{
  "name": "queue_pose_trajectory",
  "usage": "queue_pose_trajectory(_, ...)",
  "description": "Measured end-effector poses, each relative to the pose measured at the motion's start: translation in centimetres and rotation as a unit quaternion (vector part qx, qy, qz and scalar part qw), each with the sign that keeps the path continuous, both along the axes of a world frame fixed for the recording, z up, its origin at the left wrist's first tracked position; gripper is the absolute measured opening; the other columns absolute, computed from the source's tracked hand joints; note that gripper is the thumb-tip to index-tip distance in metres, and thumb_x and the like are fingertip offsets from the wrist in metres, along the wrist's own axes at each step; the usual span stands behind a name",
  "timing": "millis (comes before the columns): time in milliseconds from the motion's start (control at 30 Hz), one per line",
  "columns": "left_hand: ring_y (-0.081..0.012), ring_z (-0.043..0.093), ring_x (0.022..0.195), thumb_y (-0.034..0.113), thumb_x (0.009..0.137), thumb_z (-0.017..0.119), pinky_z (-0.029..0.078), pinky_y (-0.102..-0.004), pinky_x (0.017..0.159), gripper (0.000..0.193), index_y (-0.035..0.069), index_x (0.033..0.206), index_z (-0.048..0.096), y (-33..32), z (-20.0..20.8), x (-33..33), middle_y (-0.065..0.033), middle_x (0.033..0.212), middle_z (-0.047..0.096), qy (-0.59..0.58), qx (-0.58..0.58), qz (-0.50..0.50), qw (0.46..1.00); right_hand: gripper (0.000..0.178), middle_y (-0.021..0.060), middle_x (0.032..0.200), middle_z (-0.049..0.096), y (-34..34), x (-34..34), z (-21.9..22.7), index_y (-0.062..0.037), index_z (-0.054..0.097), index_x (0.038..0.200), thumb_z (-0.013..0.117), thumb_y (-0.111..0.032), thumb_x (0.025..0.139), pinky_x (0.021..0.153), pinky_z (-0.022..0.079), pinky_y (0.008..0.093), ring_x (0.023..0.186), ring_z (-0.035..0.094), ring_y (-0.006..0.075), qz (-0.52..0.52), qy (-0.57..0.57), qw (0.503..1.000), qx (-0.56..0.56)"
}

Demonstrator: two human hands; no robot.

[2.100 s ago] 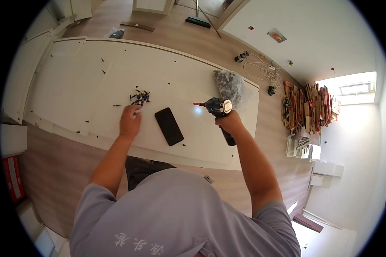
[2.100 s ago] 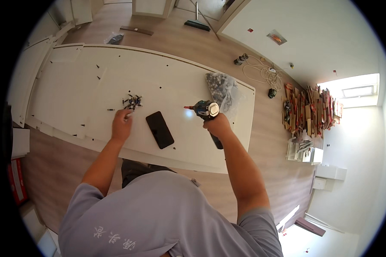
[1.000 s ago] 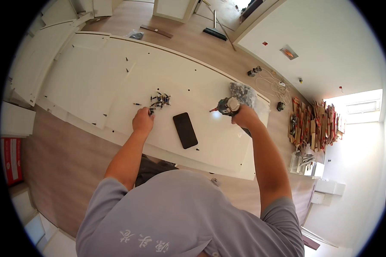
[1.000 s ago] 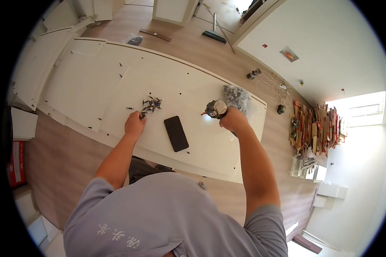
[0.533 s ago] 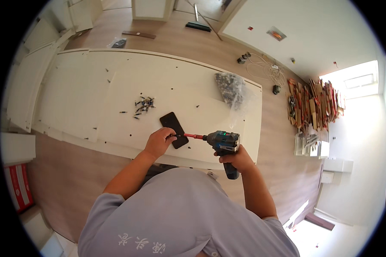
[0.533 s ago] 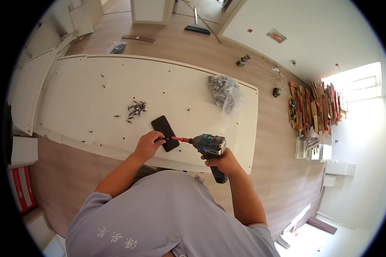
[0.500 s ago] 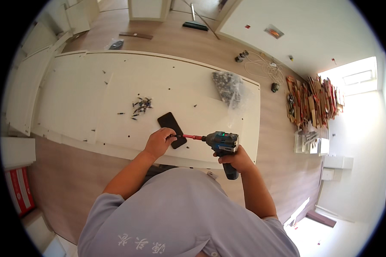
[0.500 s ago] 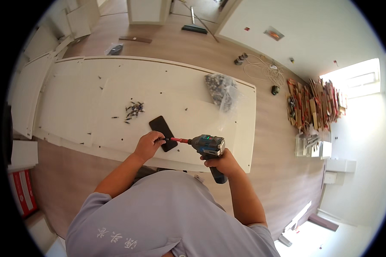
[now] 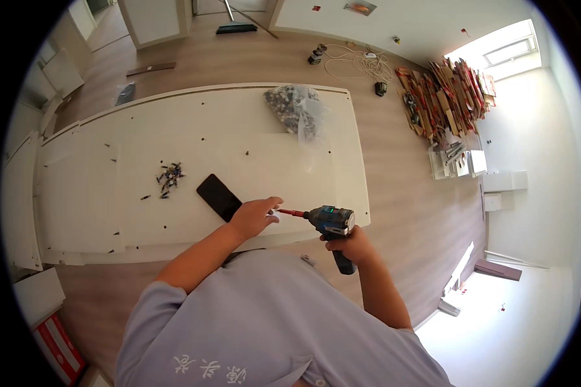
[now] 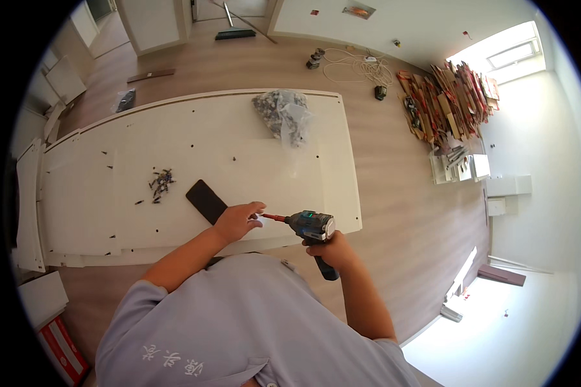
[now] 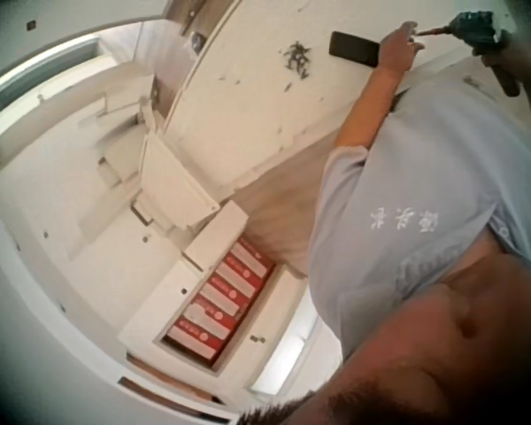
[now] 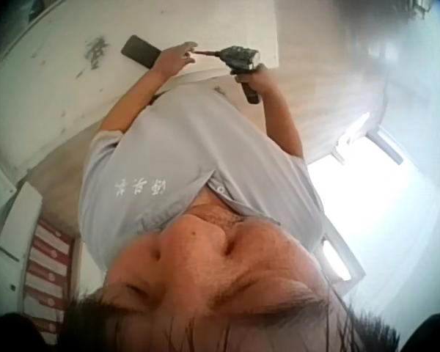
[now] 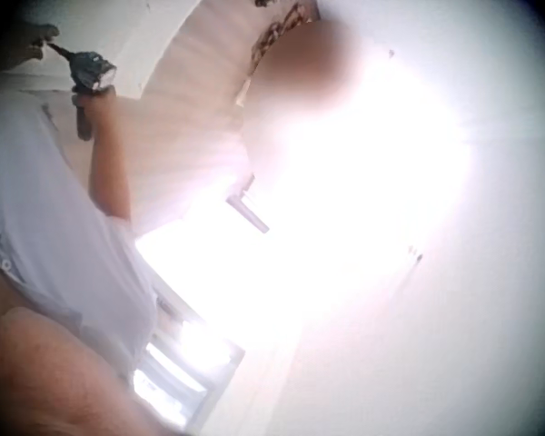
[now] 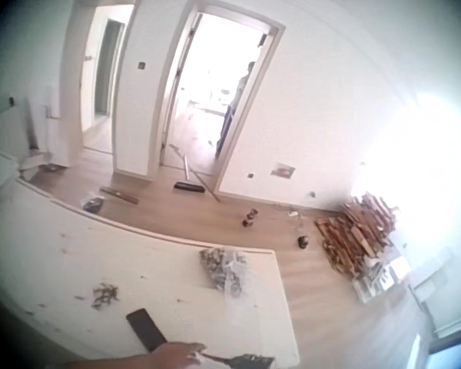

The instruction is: The person drives screws into white furniture panels using a power drill, handles a plastic bag of fasteners, and relocates a panel.

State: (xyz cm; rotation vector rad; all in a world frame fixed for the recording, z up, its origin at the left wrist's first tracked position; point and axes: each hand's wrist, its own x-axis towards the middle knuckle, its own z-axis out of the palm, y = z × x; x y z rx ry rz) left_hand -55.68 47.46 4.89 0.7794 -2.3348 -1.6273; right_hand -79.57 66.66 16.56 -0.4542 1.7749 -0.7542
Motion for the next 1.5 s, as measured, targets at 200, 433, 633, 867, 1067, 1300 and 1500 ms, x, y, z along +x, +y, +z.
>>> queue_pose_trajectory(200, -0.0307, 0.073, 0.108, 0.022, 0.093, 0.078, 0.057, -0.0408, 0.098, 0.044, 0.01, 0.134, 0.066, -0.8, -0.7, -0.1, -0.0118, 0.129, 0.071, 0.011, -0.099, -0.085, 0.991, 0.029, 0.0081, 0.09, 0.078, 7.3, -3.6, -5.3, -0.0004, 0.078, 0.099, 0.082, -0.005, 0.07, 0.075, 0.058, 0.0367, 0.083, 0.075, 0.02, -0.089, 0.163, 0.982, 0.023)
queue_pose_trajectory(433, -0.0285, 0.072, 0.087, 0.012, 0.096, 0.074, 0.058, -0.0361, 0.08, 0.015, 0.004, 0.109, 0.073, -6.2, -4.6, 13.3, -0.012, 0.105, 0.074, -0.002, -0.139, 0.28, 0.95, 0.029, 0.0072, 0.089, 0.078, 9.2, -7.1, -2.9, 0.0019, 0.076, 0.1, 0.078, 0.004, 0.072, 0.07, 0.058, 0.0343, 0.077, 0.072, 0.0173, -0.126, 0.188, 0.971, 0.072)
queue_pose_trajectory(633, -0.0282, 0.071, 0.093, 0.019, 0.103, 0.067, 0.057, -0.0397, 0.084, 0.015, 0.008, 0.112, 0.073, -5.7, -9.4, 22.6, -0.0103, 0.108, 0.073, -0.17, -0.248, 0.327, 0.896, 0.023, 0.0229, 0.091, 0.077, 6.4, -9.5, -2.6, -0.0008, 0.077, 0.094, 0.077, -0.012, 0.074, 0.076, 0.059, 0.0456, 0.089, 0.075, 0.0412, 0.077, 0.375, 0.913, 0.142)
queue_pose_trajectory(867, -0.0276, 0.07, 0.082, 0.022, 0.099, 0.069, 0.057, -0.0401, 0.075, 0.01, 0.013, 0.103, 0.071, -5.4, -8.3, 19.7, -0.0058, 0.098, 0.072, -0.228, -0.279, 0.345, 0.867, 0.03, 0.0245, 0.1, 0.076, 0.5, -8.3, 0.5, -0.0008, 0.075, 0.099, 0.077, -0.018, 0.074, 0.086, 0.059, 0.0503, 0.1, 0.072, 0.0439, 0.198, 0.424, 0.848, 0.249)
queue_pose_trajectory(1067, -0.0289, 0.071, 0.083, 0.021, 0.097, 0.068, 0.057, -0.0403, 0.073, 0.009, 0.013, 0.102, 0.07, -5.2, -9.0, 19.6, -0.0058, 0.098, 0.072, -0.195, -0.286, 0.357, 0.868, 0.03, 0.0238, 0.097, 0.076, 2.6, -9.8, -1.6, -0.0007, 0.075, 0.098, 0.078, -0.018, 0.073, 0.082, 0.06, 0.0485, 0.097, 0.074, 0.0432, 0.162, 0.409, 0.867, 0.235)
queue_pose_trajectory(1300, -0.0306, 0.069, 0.089, 0.022, 0.095, 0.074, 0.057, -0.0433, 0.081, 0.021, 0.01, 0.111, 0.069, -6.5, -8.9, 20.2, -0.0097, 0.101, 0.068, -0.146, -0.199, 0.458, 0.854, 0.028, 0.0234, 0.091, 0.076, 2.4, -10.4, -2.1, 0.0, 0.076, 0.093, 0.082, -0.013, 0.069, 0.078, 0.059, 0.0488, 0.091, 0.074, 0.0426, 0.183, 0.421, 0.863, 0.212)
queue_pose_trajectory(1500, -0.0283, 0.067, 0.099, 0.021, 0.096, 0.076, 0.056, -0.0407, 0.089, 0.03, 0.008, 0.122, 0.068, -8.5, -8.7, 21.1, -0.0114, 0.116, 0.063, -0.164, -0.187, 0.492, 0.834, 0.031, 0.0221, 0.091, 0.076, 1.6, -9.4, 0.8, 0.0002, 0.075, 0.094, 0.083, -0.011, 0.067, 0.078, 0.059, 0.0488, 0.09, 0.073, 0.0422, 0.216, 0.431, 0.856, 0.185)
